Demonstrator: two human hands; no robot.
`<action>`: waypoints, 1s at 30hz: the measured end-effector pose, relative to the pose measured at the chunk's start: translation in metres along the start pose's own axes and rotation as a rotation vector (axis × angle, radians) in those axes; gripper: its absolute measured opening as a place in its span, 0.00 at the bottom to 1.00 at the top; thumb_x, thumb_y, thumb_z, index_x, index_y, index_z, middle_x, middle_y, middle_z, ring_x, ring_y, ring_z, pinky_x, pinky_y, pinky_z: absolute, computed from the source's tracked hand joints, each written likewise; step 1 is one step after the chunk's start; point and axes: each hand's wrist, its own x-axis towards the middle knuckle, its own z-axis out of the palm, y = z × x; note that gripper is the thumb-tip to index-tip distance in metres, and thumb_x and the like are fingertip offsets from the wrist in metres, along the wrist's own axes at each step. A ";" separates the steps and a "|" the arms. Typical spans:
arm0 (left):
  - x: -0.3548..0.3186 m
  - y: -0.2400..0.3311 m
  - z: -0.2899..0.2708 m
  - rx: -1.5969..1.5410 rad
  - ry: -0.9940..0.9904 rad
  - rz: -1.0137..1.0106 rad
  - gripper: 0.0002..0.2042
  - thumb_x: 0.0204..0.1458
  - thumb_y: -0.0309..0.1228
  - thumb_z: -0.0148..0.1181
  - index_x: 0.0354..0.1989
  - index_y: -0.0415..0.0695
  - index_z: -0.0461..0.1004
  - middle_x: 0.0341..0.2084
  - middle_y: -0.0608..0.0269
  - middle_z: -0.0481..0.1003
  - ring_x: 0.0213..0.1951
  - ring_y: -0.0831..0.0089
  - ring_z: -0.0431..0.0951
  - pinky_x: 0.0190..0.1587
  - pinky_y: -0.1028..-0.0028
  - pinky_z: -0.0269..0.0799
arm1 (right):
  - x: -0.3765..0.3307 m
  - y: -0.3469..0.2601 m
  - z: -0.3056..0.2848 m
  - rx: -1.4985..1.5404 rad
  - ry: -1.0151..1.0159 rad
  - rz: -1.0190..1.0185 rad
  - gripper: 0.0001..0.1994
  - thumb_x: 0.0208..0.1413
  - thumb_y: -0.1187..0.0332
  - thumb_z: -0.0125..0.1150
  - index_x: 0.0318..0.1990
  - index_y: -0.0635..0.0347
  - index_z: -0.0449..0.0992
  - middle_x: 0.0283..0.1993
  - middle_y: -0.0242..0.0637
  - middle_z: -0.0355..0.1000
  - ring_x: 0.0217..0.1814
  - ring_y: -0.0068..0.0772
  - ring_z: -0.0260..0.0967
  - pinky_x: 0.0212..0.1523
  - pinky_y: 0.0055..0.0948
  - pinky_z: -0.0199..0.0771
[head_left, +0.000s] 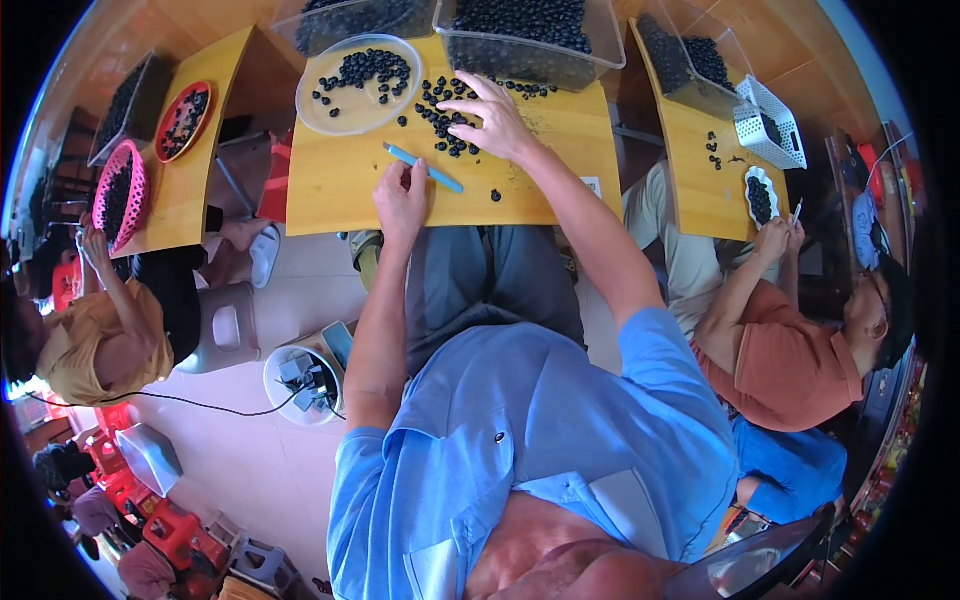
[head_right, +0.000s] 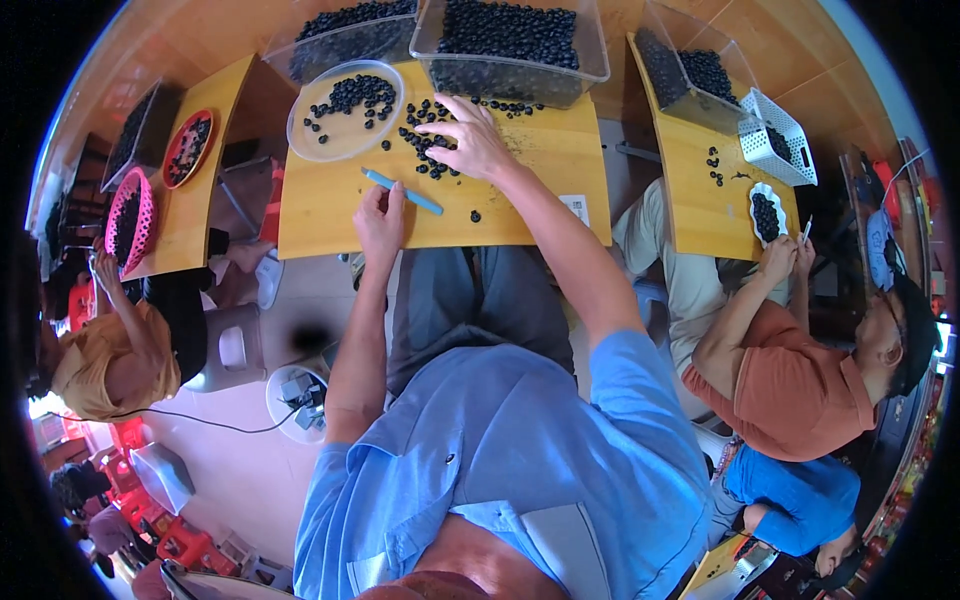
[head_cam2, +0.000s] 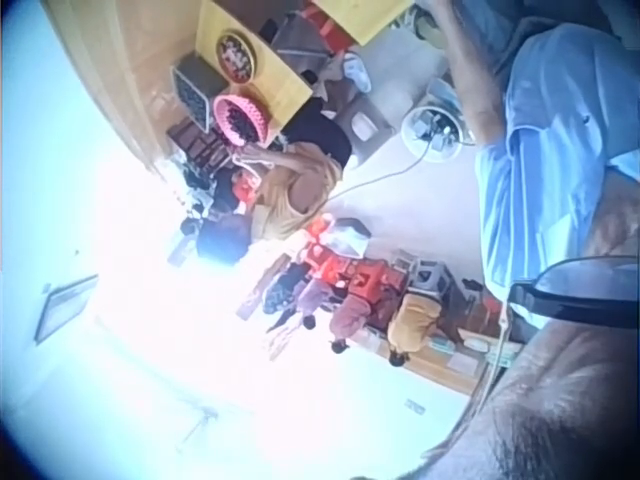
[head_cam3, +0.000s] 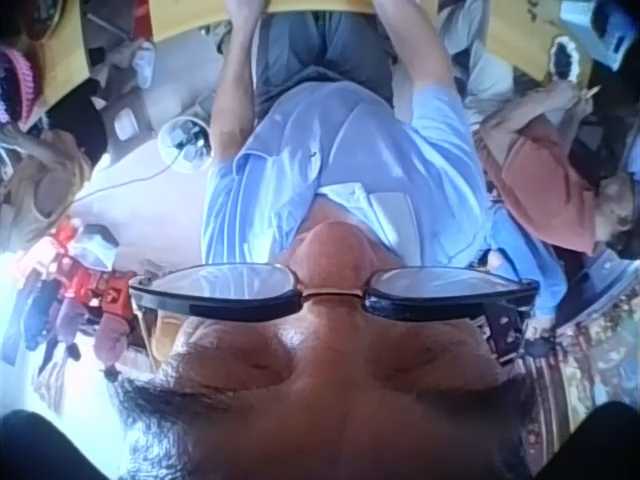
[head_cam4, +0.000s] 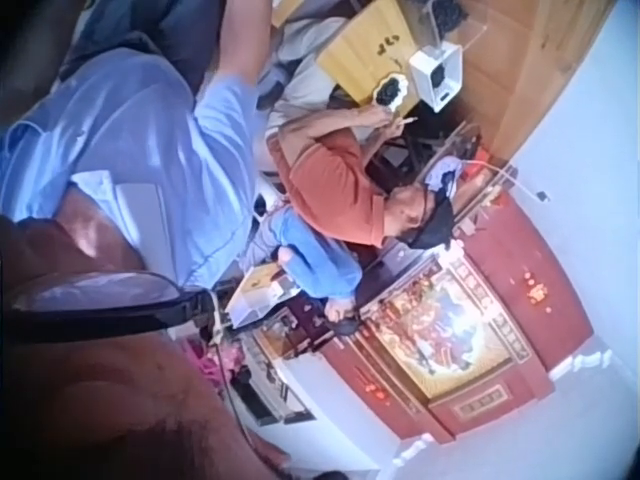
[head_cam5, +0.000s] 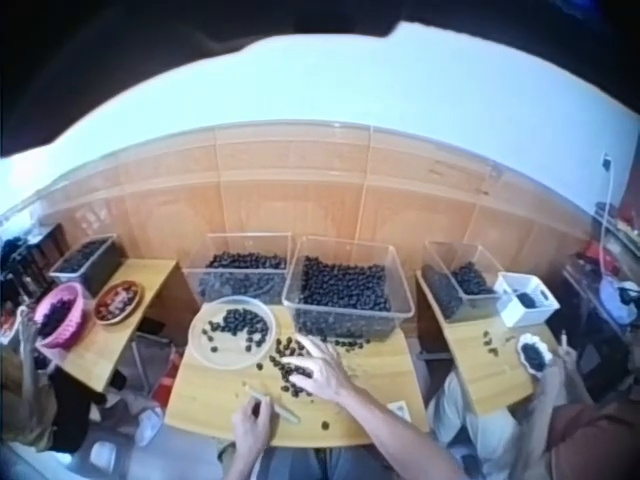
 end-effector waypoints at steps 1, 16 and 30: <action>0.000 0.000 0.000 -0.012 0.006 -0.004 0.15 0.62 0.36 0.66 0.30 0.35 0.77 0.23 0.51 0.75 0.24 0.60 0.75 0.31 0.63 0.71 | -0.002 0.000 -0.002 0.000 -0.005 -0.003 0.22 0.52 0.60 0.71 0.57 0.37 0.85 0.79 0.40 0.57 0.80 0.50 0.52 0.79 0.51 0.50; -0.001 0.004 -0.002 -0.006 0.006 -0.017 0.16 0.61 0.36 0.67 0.30 0.34 0.77 0.22 0.49 0.75 0.23 0.59 0.76 0.30 0.62 0.71 | -0.012 -0.018 -0.022 0.661 0.018 0.253 0.24 0.60 0.67 0.63 0.64 0.57 0.77 0.70 0.44 0.70 0.74 0.36 0.64 0.71 0.35 0.64; 0.005 0.009 -0.001 0.013 -0.022 -0.011 0.16 0.60 0.36 0.67 0.28 0.35 0.75 0.20 0.50 0.73 0.23 0.59 0.74 0.29 0.62 0.69 | -0.086 -0.049 -0.053 0.199 -0.354 0.096 0.06 0.54 0.69 0.70 0.37 0.61 0.84 0.45 0.42 0.80 0.46 0.46 0.79 0.51 0.39 0.77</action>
